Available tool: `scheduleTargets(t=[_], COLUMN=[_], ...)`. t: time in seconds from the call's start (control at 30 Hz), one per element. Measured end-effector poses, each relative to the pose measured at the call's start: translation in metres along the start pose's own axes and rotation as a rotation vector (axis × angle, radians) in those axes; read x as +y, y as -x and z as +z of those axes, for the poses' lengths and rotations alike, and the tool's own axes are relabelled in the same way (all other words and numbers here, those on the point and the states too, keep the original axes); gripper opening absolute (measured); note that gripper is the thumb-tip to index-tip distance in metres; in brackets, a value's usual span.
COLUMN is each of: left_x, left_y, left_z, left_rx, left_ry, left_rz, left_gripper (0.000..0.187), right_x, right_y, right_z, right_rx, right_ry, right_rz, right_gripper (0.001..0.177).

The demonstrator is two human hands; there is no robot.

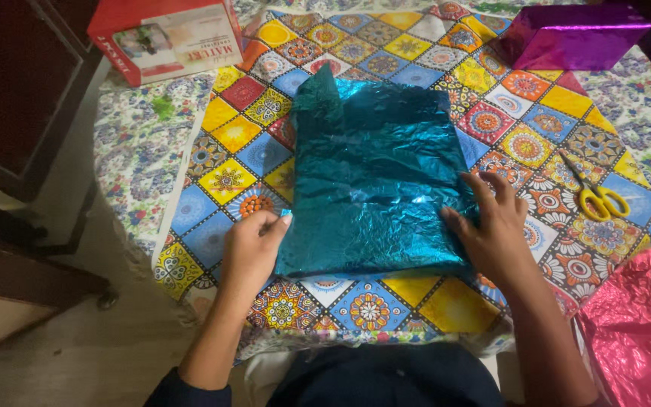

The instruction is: The person wraps a rectangular object with shiny teal wrapping paper on a patterned tablecloth. They fold the paper edges, smooth the surface, and secure the folds with clear tape. Scissors and a roll of tape are visible nearby.

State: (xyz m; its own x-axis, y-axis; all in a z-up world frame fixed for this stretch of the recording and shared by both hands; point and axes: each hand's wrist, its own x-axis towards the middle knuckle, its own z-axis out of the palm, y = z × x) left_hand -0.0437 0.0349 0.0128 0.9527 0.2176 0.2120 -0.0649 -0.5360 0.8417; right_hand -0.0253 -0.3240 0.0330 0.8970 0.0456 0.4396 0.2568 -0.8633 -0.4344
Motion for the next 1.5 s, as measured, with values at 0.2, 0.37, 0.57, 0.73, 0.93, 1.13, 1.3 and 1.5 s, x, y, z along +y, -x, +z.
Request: scheduleTargets(t=[0.2, 0.37, 0.57, 0.73, 0.93, 1.13, 1.3, 1.5], left_x=[-0.015, -0.023, 0.003, 0.046, 0.087, 0.088, 0.086, 0.091], left_y=[-0.007, -0.002, -0.004, 0.012, 0.049, 0.036, 0.037, 0.036], left_z=[0.005, 0.013, 0.007, -0.009, 0.034, 0.048, 0.047, 0.048], left_rx=[-0.024, 0.003, 0.002, 0.215, -0.162, -0.297, -0.289, -0.279], left_ry=[0.069, 0.259, 0.009, -0.411, -0.318, -0.486, -0.502, -0.516], left_rz=[-0.019, -0.015, -0.050, 0.231, 0.704, 0.688, 0.700, 0.701], left_gripper=[0.033, 0.032, 0.031, 0.019, 0.036, 0.056, 0.056, 0.056], right_x=[0.003, -0.008, -0.010, -0.005, -0.001, 0.005, 0.024, 0.037], right_y=[-0.003, -0.006, -0.005, -0.007, -0.004, -0.010, -0.015, -0.004], right_z=[0.003, -0.007, -0.005, 0.000, 0.004, -0.001, 0.006, -0.021], right_rx=[-0.111, -0.208, -0.145, -0.126, -0.131, -0.108, -0.129, 0.133], right_ry=[-0.213, -0.078, -0.119, -0.142, -0.163, -0.223, -0.273, -0.648], right_rz=[0.209, 0.413, 0.339, 0.345, 0.397, 0.374, 0.288, 0.413], right_gripper=[0.076, 0.076, 0.069, 0.069, 0.069, 0.061, 0.050, 0.033])
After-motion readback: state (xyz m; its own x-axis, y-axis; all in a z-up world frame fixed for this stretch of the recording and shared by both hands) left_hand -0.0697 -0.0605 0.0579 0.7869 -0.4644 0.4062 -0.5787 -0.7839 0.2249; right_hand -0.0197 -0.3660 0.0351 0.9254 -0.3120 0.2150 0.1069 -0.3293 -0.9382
